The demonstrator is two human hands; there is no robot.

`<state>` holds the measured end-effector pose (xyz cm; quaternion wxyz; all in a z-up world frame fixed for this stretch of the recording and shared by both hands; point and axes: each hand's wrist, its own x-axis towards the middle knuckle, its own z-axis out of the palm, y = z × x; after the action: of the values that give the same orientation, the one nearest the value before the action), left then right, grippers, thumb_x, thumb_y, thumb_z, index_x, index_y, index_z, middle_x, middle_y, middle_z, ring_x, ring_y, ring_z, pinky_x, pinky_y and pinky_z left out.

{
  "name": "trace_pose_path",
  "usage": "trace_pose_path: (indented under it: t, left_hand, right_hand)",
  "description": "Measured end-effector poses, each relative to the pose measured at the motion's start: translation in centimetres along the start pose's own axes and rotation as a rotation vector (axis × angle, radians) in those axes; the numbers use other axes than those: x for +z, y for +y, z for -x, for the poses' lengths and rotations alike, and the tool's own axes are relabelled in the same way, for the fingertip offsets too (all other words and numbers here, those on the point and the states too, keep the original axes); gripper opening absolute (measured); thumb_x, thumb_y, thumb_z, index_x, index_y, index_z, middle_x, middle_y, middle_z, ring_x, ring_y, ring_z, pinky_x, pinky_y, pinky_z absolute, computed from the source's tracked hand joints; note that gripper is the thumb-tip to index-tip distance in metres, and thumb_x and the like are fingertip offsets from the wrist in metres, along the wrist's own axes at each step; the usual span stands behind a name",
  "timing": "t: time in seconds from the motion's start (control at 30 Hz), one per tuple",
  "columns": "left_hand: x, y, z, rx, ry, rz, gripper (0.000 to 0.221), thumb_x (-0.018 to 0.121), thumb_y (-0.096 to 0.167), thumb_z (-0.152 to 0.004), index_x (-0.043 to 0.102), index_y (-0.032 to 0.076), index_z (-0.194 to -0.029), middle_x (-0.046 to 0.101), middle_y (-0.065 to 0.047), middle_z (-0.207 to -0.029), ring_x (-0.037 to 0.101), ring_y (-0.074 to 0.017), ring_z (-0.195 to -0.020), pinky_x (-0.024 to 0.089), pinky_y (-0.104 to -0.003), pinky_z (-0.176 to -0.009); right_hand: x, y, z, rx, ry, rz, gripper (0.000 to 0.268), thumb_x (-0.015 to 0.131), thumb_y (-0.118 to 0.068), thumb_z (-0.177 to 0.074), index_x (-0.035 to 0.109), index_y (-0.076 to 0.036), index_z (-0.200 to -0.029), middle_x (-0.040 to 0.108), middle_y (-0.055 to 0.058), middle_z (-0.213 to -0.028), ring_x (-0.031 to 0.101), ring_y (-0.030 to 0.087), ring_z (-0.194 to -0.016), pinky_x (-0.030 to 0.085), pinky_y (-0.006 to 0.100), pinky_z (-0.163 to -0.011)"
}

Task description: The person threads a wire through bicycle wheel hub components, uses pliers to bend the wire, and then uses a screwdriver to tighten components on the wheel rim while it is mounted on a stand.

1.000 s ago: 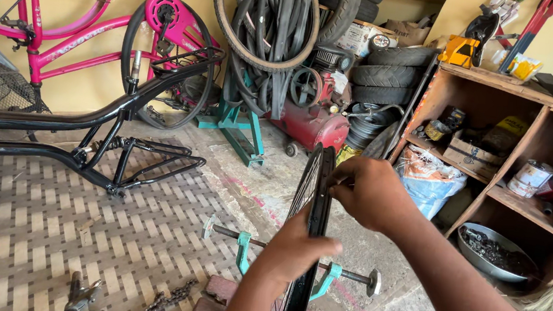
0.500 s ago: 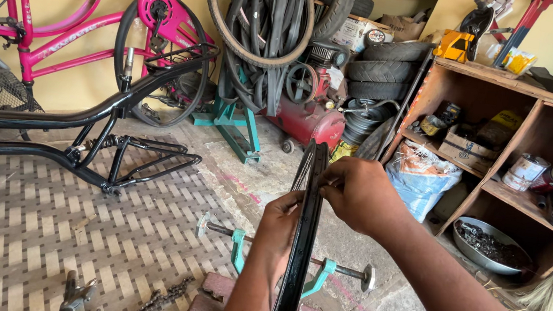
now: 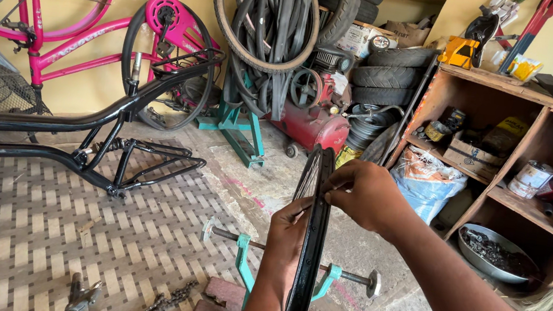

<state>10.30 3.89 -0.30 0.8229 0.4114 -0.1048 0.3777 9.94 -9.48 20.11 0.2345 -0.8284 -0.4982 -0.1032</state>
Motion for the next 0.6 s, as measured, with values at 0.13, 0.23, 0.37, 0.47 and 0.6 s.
trace_pose_path:
  t: [0.13, 0.23, 0.37, 0.47, 0.6]
  left_hand:
    - [-0.1, -0.1, 1.2, -0.059, 0.032, 0.061, 0.018, 0.07, 0.012, -0.099, 0.076, 0.003, -0.114, 0.068, 0.002, -0.083, 0.058, -0.0024, -0.068, 0.045, -0.019, -0.057]
    - [-0.7, -0.5, 0.5, 0.012, -0.034, 0.025, 0.018, 0.069, 0.011, -0.1, 0.076, 0.002, -0.115, 0.07, 0.0, -0.088, 0.061, -0.0034, -0.074, 0.048, -0.019, -0.063]
    - [-1.5, -1.3, 0.1, 0.079, -0.051, -0.094, 0.02, 0.068, 0.011, -0.099, 0.075, 0.003, -0.115, 0.075, -0.004, -0.093, 0.065, -0.0064, -0.076, 0.052, -0.021, -0.065]
    - [-1.2, -1.0, -0.1, 0.112, -0.052, -0.099, 0.021, 0.067, 0.012, -0.098, 0.074, 0.003, -0.116, 0.076, -0.003, -0.097, 0.067, -0.0061, -0.08, 0.054, -0.02, -0.069]
    - [0.3, 0.7, 0.8, 0.033, -0.006, -0.038, 0.021, 0.067, 0.012, -0.099, 0.075, 0.002, -0.116, 0.076, -0.004, -0.095, 0.066, -0.0062, -0.08, 0.052, -0.021, -0.07]
  right_hand:
    - [-0.3, -0.7, 0.1, 0.127, -0.057, -0.079, 0.021, 0.08, -0.014, -0.074, 0.083, -0.008, -0.094, 0.08, 0.009, -0.097, 0.077, 0.022, -0.089, 0.06, 0.034, -0.084]
    - [-0.7, -1.3, -0.1, 0.199, -0.124, -0.06, 0.022, 0.08, -0.014, -0.074, 0.084, -0.009, -0.096, 0.081, 0.009, -0.098, 0.077, 0.023, -0.09, 0.059, 0.034, -0.085]
    - [-0.8, -1.7, -0.2, 0.202, -0.156, -0.08, 0.023, 0.081, -0.014, -0.072, 0.084, -0.009, -0.094, 0.082, 0.009, -0.096, 0.077, 0.024, -0.09, 0.059, 0.036, -0.086]
    - [-0.5, -1.5, -0.1, 0.155, -0.139, -0.014, 0.024, 0.082, -0.015, -0.07, 0.085, -0.01, -0.093, 0.08, 0.009, -0.096, 0.075, 0.025, -0.09, 0.058, 0.037, -0.086]
    - [0.0, -1.2, -0.4, 0.121, -0.119, 0.06, 0.023, 0.082, -0.017, -0.069, 0.085, -0.011, -0.091, 0.079, 0.01, -0.095, 0.075, 0.026, -0.089, 0.058, 0.036, -0.086]
